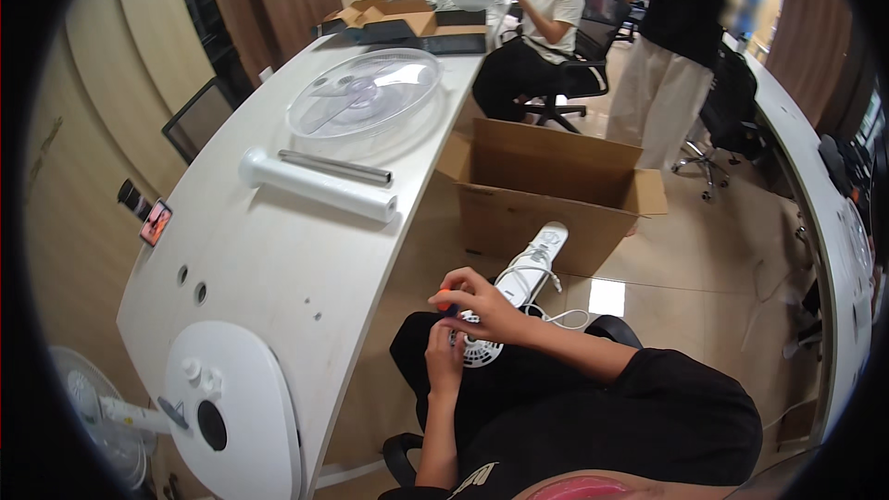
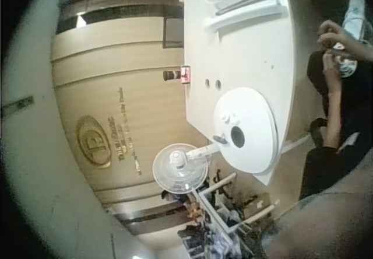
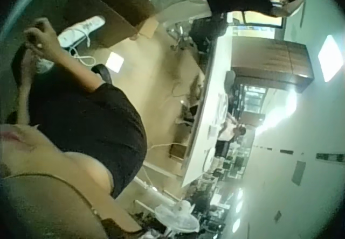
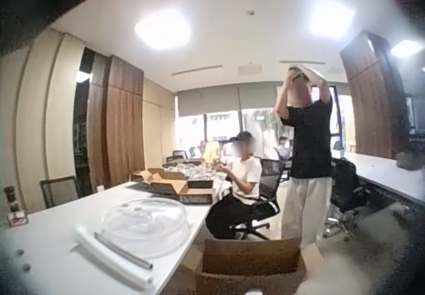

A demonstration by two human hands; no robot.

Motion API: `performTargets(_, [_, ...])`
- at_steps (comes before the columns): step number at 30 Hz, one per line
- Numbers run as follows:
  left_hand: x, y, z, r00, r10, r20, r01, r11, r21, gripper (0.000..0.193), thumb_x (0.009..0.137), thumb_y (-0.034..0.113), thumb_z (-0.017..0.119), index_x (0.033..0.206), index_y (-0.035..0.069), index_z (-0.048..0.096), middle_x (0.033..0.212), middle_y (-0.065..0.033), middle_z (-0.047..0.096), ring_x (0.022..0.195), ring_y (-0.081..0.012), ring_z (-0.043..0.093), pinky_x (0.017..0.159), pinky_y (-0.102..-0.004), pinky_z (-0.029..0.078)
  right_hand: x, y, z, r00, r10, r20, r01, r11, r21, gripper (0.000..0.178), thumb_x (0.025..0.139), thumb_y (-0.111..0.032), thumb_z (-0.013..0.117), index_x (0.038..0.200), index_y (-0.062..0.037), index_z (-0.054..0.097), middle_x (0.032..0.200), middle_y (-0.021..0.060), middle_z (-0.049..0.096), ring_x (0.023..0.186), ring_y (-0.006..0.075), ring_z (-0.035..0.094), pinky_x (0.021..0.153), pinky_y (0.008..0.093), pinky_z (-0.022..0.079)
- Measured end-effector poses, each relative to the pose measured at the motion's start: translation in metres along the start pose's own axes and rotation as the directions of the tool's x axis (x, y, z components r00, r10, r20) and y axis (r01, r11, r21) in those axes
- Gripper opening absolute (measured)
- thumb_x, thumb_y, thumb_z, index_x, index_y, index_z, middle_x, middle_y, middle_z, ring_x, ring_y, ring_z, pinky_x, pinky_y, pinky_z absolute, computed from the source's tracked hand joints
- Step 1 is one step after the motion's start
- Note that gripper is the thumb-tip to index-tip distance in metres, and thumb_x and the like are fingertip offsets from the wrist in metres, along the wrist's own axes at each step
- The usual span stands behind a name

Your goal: Assemble and inspect the internal motor components of a white electric fan.

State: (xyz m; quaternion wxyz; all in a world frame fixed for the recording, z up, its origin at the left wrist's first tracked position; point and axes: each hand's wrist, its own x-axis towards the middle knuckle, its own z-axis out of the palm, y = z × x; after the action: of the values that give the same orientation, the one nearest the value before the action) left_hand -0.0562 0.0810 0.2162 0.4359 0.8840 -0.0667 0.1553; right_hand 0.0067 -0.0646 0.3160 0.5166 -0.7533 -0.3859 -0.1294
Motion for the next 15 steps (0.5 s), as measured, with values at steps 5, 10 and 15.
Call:
performTargets(5, [-0.003, -0.007, 0.002, 0.999, 0.027, -0.046, -0.029, 0.999, -0.039, 0.020, 0.091, 0.011, 0.067, 0.107, 0.001, 0.060, 0.115, -0.0166, 0.063, 0.102, -0.0376, 0.065, 0.084, -0.0443, 0.055, 0.003, -0.010, -0.012, 0.993, -0.021, 0.112, 0.017, 0.999, 0.037, 0.048, 0.088, 0.000, 0.066, 0.134, -0.0086, 0.056, 0.134, 0.0139, 0.053, 0.114, 0.0319, 0.061, 0.092, 0.0386, 0.052])
performTargets(10, [-0.002, -0.010, 0.005, 1.000, 0.001, -0.024, -0.002, 0.999, -0.042, 0.019, 0.092, 0.011, 0.066, 0.108, 0.005, 0.060, 0.117, -0.0158, 0.063, 0.104, -0.0386, 0.064, 0.084, -0.0441, 0.055, -0.001, 0.008, 0.004, 1.000, 0.006, 0.003, -0.006, 0.999, -0.042, 0.040, 0.081, 0.001, 0.077, 0.118, -0.0072, 0.063, 0.114, 0.0128, 0.051, 0.093, 0.0244, 0.062, 0.075, 0.0343, 0.056])
performTargets(15, [-0.004, -0.016, 0.011, 0.994, 0.036, -0.102, -0.044, 0.996, -0.080, 0.021, 0.090, 0.011, 0.069, 0.107, 0.003, 0.059, 0.112, -0.0159, 0.063, 0.101, -0.0386, 0.065, 0.083, -0.0436, 0.055, 0.007, -0.013, -0.009, 0.998, -0.042, 0.056, 0.046, 0.996, -0.073, 0.045, 0.086, 0.004, 0.065, 0.129, -0.0034, 0.057, 0.130, 0.0169, 0.052, 0.107, 0.0275, 0.061, 0.092, 0.0372, 0.052])
